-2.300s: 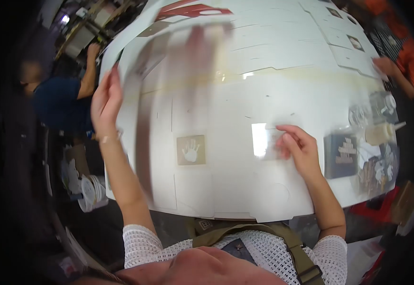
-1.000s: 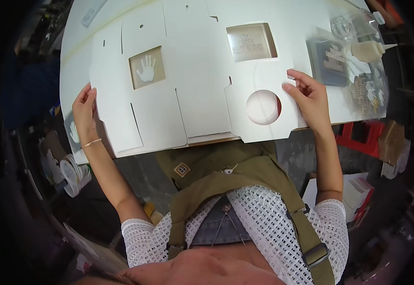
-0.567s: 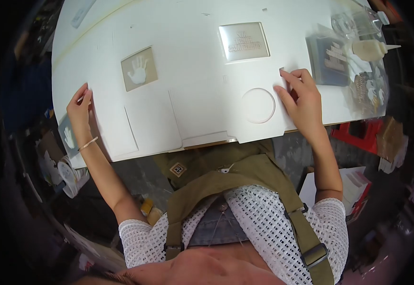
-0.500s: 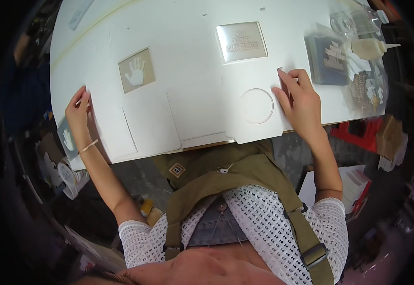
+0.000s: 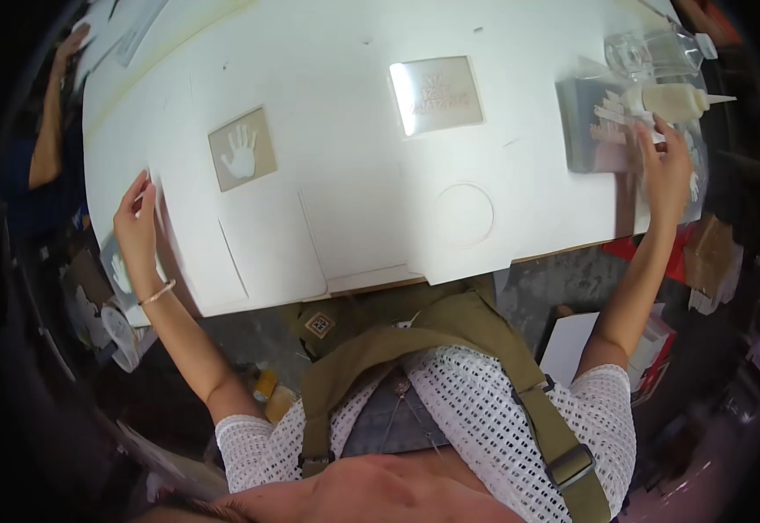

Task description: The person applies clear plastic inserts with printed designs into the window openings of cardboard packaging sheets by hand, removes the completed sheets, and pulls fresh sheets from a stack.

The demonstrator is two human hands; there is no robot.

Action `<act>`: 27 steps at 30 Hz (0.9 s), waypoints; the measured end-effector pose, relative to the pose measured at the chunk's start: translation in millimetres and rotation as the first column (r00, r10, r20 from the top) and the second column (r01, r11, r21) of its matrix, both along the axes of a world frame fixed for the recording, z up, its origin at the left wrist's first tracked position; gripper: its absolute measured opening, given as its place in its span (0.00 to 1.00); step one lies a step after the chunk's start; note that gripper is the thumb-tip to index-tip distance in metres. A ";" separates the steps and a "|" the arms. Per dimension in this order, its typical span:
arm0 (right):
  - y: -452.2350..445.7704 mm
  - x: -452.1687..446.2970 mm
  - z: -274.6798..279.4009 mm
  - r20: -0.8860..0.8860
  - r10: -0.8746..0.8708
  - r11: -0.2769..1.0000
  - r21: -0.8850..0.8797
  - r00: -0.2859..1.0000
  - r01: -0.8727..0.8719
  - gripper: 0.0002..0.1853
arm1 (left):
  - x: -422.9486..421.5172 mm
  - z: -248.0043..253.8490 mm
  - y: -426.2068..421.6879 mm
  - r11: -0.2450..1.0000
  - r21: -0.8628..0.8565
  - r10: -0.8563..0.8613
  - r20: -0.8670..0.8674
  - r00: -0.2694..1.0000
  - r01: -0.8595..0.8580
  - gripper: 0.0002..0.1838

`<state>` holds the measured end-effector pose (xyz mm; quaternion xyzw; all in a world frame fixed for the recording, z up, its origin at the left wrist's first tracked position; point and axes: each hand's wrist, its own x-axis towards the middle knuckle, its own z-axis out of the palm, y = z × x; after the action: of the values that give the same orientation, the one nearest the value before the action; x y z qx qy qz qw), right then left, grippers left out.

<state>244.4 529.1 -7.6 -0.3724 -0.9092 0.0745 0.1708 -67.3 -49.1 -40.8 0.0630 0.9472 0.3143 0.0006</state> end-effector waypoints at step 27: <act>-40.0 -41.5 63.0 -0.466 -0.018 0.928 -0.338 0.885 -0.160 0.07 | 12.7 18.0 -146.2 0.745 -0.579 0.116 -0.377 0.919 -0.331 0.24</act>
<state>202.9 489.1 55.4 -0.3351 -0.8255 0.3353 0.3063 -54.6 -195.3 -22.7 -0.0068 0.9849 -0.0390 -0.1683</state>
